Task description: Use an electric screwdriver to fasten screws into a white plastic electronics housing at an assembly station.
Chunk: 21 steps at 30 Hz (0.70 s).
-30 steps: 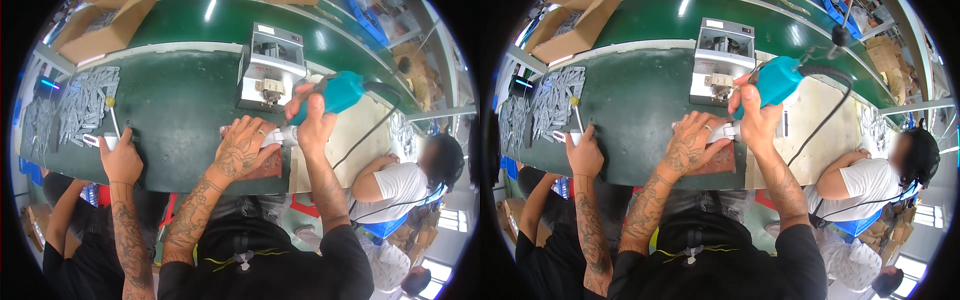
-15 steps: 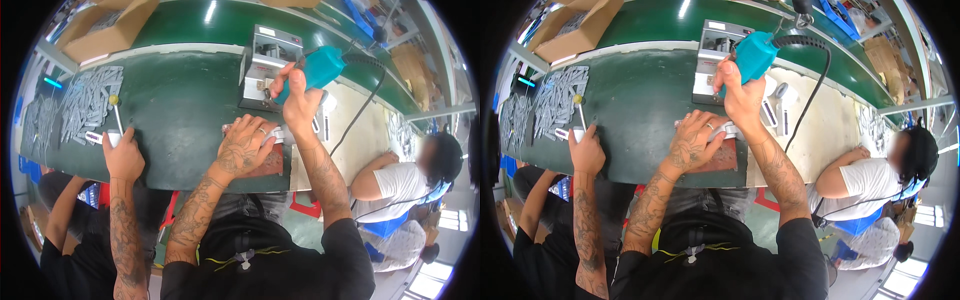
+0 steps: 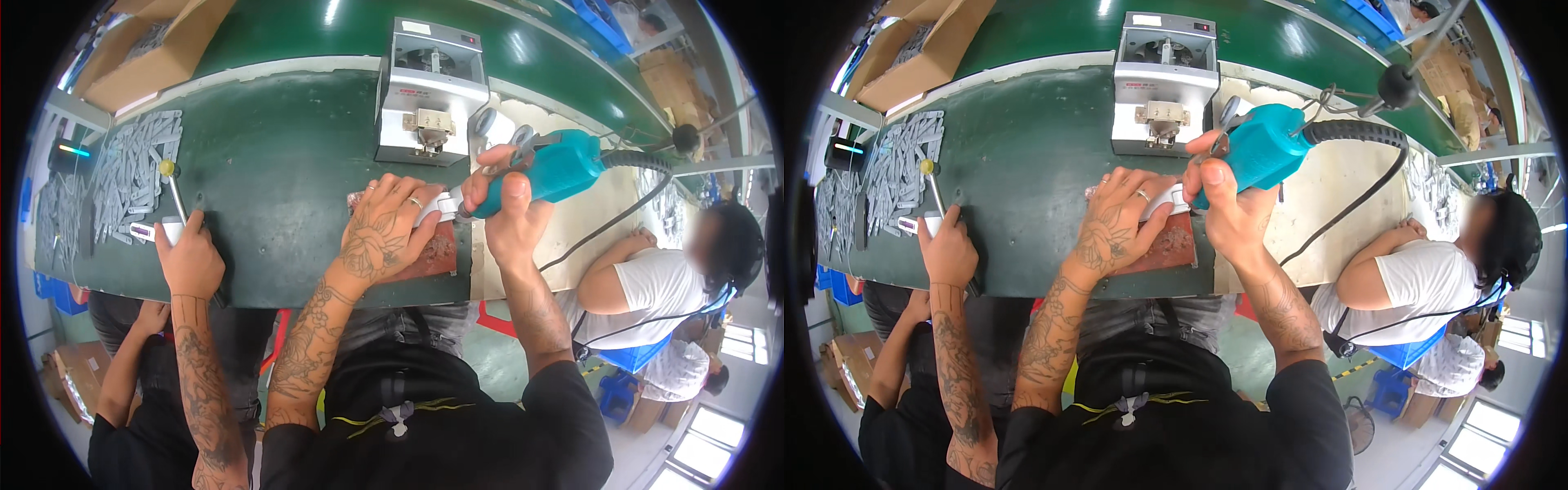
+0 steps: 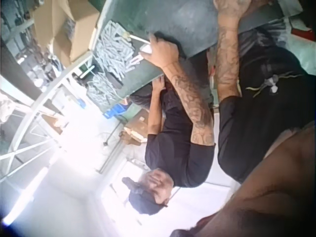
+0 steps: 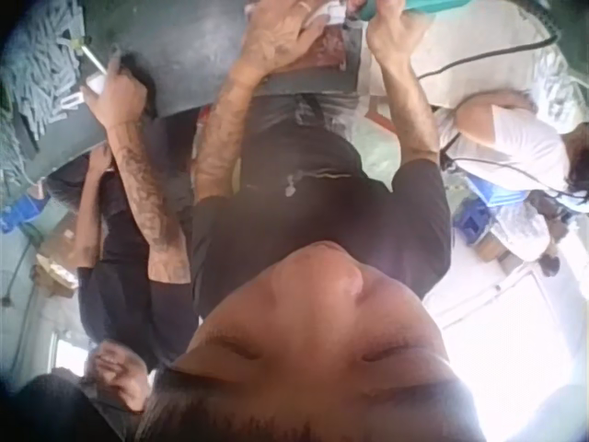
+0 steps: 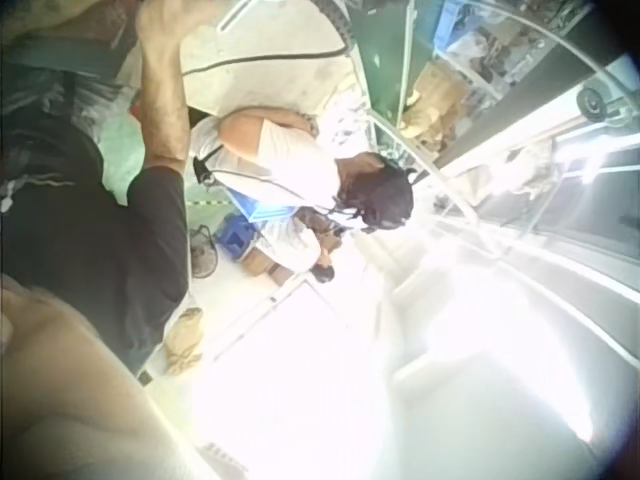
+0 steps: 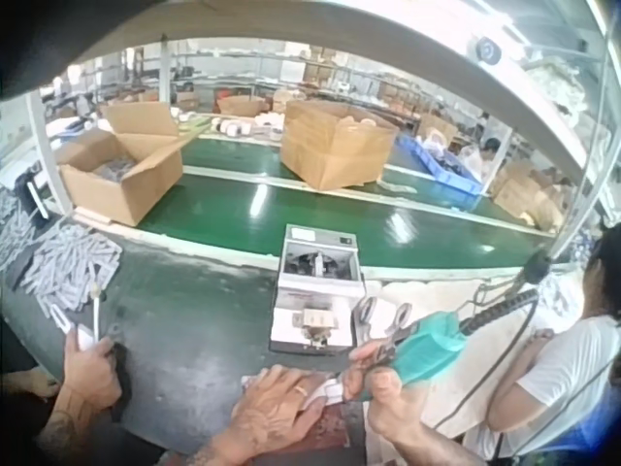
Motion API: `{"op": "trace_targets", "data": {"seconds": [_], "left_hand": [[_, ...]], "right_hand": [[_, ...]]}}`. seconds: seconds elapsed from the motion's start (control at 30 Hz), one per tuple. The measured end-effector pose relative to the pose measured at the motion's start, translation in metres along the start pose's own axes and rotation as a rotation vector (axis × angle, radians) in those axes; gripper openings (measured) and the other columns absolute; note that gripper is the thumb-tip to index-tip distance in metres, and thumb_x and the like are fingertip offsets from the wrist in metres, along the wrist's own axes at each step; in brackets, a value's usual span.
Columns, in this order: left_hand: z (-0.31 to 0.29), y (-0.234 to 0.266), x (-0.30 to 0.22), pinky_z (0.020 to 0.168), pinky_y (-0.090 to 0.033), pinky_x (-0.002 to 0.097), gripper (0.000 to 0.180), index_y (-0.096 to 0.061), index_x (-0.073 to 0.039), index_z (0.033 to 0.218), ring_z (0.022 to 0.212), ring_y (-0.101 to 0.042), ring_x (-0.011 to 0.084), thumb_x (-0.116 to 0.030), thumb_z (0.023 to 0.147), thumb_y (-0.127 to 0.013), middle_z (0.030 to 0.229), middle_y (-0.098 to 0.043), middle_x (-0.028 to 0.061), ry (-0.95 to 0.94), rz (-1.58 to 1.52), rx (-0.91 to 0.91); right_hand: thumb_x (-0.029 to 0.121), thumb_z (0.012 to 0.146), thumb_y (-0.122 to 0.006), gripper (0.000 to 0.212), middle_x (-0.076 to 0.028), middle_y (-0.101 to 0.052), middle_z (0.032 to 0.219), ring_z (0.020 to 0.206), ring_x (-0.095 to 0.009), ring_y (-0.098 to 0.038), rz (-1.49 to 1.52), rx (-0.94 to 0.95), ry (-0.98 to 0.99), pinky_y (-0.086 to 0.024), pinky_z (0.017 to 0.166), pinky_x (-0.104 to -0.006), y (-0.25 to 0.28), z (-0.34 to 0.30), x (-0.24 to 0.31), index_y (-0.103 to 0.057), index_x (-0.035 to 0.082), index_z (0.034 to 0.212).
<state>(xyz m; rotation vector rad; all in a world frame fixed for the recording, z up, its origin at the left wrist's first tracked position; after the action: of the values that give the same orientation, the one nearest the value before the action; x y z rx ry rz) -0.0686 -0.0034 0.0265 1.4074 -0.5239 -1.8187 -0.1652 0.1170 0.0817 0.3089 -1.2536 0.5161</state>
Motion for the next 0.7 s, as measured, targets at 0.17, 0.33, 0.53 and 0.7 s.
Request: {"op": "trace_targets", "data": {"seconds": [0.17,0.33,0.53,0.7], "left_hand": [[0.0,-0.002,0.0,0.104,-0.047,0.0503,0.038,-0.068,-0.011,0.132,0.112,-0.058,0.0298,-0.028,0.099,-0.065,0.119,-0.064,0.0069,0.013,0.002,0.019],[0.004,-0.001,-0.001,0.101,-0.045,0.0474,0.039,-0.066,-0.009,0.133,0.114,-0.057,0.0284,-0.027,0.099,-0.066,0.124,-0.063,0.0064,-0.009,0.057,0.021],[0.014,-0.001,-0.006,0.101,-0.045,0.0457,0.039,-0.066,-0.008,0.132,0.115,-0.057,0.028,-0.026,0.097,-0.067,0.129,-0.063,0.0055,-0.004,0.035,0.034],[0.004,0.006,-0.009,0.095,-0.048,0.0453,0.031,-0.071,-0.007,0.121,0.108,-0.06,0.0285,-0.022,0.094,-0.07,0.126,-0.067,0.0053,-0.128,0.001,-0.059]], "right_hand": [[0.064,0.098,-0.067,0.071,-0.009,-0.057,0.072,0.065,-0.021,-0.057,0.009,0.012,-0.026,-0.048,0.063,-0.0352,0.002,-0.004,-0.013,-0.058,-0.005,0.114],[0.06,0.099,-0.067,0.063,-0.009,-0.056,0.072,0.064,-0.021,-0.057,0.095,0.069,0.034,-0.049,0.062,-0.0356,0.0,-0.004,-0.02,-0.054,-0.001,0.105],[0.059,0.1,-0.067,0.06,-0.009,-0.057,0.072,0.064,-0.02,-0.058,0.122,0.036,0.047,-0.048,0.06,-0.0344,0.007,-0.001,-0.017,-0.054,0.001,0.103],[0.062,0.098,-0.068,0.063,-0.008,-0.059,0.073,0.063,-0.018,-0.058,0.076,-0.07,-0.039,-0.049,0.06,-0.033,0.01,-0.013,-0.027,-0.056,0.001,0.105]]}}
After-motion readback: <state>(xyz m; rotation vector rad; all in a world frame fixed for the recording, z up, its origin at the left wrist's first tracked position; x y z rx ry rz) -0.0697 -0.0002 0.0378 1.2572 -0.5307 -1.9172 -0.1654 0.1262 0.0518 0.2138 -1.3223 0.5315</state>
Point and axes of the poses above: each hand's wrist, its own z-axis towards the middle knuckle, its own y-axis out of the back of the hand, x = y × z, the point moved 7 cm from there along z, towards the middle knuckle
